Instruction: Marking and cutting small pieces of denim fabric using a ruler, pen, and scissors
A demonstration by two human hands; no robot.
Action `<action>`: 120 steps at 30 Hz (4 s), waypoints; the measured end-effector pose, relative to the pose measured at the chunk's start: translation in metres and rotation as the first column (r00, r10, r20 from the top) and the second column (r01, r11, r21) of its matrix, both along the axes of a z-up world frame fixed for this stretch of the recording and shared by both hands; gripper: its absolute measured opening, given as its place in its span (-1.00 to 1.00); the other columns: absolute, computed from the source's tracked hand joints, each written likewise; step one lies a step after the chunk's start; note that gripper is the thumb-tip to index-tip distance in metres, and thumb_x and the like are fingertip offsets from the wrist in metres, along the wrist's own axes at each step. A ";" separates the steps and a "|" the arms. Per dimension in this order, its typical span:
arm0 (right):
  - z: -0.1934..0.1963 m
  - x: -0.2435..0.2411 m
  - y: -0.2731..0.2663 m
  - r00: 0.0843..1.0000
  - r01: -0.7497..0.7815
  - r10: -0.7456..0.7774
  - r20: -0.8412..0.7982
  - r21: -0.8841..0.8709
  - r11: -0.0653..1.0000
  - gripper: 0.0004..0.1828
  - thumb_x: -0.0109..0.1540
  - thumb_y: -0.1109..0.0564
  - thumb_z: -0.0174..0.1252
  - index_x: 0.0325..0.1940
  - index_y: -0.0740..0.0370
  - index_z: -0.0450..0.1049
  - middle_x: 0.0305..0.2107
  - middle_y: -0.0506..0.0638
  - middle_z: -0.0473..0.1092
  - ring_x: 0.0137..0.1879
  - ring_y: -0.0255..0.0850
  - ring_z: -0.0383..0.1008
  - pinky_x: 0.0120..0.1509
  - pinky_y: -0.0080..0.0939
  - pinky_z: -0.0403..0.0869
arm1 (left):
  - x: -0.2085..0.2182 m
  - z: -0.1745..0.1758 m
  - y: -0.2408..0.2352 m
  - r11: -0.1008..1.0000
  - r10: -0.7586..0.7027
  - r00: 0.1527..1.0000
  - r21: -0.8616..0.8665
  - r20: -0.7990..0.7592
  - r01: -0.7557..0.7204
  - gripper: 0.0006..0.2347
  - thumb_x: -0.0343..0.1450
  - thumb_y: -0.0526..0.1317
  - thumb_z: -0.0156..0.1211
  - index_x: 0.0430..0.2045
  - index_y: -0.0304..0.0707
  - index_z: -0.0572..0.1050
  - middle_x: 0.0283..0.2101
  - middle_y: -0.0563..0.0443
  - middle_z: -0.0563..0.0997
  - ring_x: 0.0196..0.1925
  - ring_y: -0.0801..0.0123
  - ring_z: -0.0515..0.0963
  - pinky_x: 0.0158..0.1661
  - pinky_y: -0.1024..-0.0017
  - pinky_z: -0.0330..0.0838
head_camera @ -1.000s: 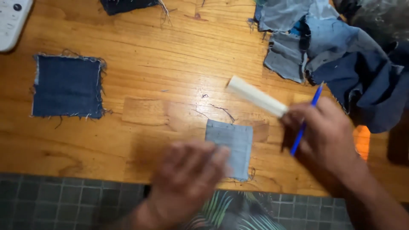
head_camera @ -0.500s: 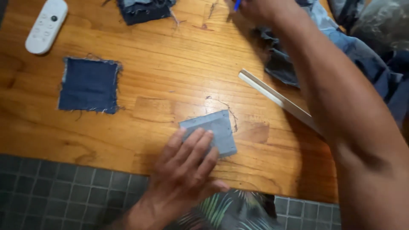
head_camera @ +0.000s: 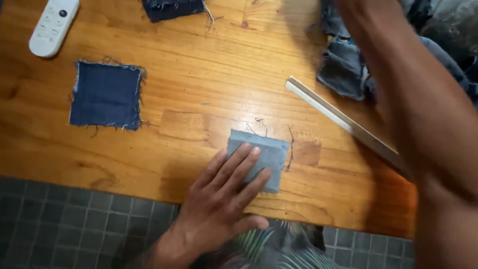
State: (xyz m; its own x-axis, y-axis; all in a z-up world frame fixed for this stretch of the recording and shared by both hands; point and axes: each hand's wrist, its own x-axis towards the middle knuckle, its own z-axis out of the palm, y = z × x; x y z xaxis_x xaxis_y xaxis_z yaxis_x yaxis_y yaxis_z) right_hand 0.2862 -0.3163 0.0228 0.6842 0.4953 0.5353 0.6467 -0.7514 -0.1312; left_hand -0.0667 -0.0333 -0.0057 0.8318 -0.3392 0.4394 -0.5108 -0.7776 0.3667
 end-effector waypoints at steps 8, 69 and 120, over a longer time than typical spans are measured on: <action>0.069 -0.199 0.030 0.417 0.270 -0.403 -0.815 -0.313 0.911 -0.17 0.69 -0.37 -0.16 -0.60 -0.01 0.34 -0.69 -0.08 0.31 -0.61 -0.14 0.38 -0.54 -0.02 0.32 | -0.005 0.003 0.062 0.769 0.550 0.831 -0.438 0.082 -0.466 -0.37 0.75 0.13 -0.08 0.50 -0.58 0.34 0.62 -0.55 0.42 0.76 -0.30 0.43 0.77 -0.01 0.40; -0.001 -0.262 -0.035 0.902 -0.385 0.371 -0.221 -0.019 0.923 -0.87 0.37 0.13 0.43 -0.12 0.23 0.64 0.10 0.18 0.69 0.28 0.20 0.78 0.32 0.00 0.62 | 0.034 -0.005 0.063 0.983 0.017 0.996 0.185 -0.083 -0.001 -0.45 0.56 0.40 0.24 0.28 0.14 0.68 0.58 -0.09 0.54 0.61 -0.03 0.43 0.42 0.05 0.28; 0.014 -0.189 0.078 0.493 -0.168 0.471 -0.732 0.451 0.877 -0.78 0.49 0.17 0.19 0.10 0.35 0.65 -0.14 0.15 0.70 -0.04 -0.10 0.77 0.16 -0.17 0.71 | 0.011 -0.002 0.013 0.994 0.083 0.989 0.076 -0.123 -0.074 -0.19 0.59 0.54 -0.22 0.47 -0.01 0.65 0.51 0.15 0.63 0.75 -0.37 0.29 0.50 -0.77 -0.27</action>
State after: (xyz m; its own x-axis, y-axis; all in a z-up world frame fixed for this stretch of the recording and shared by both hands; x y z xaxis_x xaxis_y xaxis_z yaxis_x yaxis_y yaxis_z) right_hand 0.0970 -0.2381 0.0371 0.7112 0.7030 -0.0034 0.3332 -0.3414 -0.8789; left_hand -0.0553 -0.0205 -0.0073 0.9042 -0.2968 0.3071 -0.4002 -0.8398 0.3669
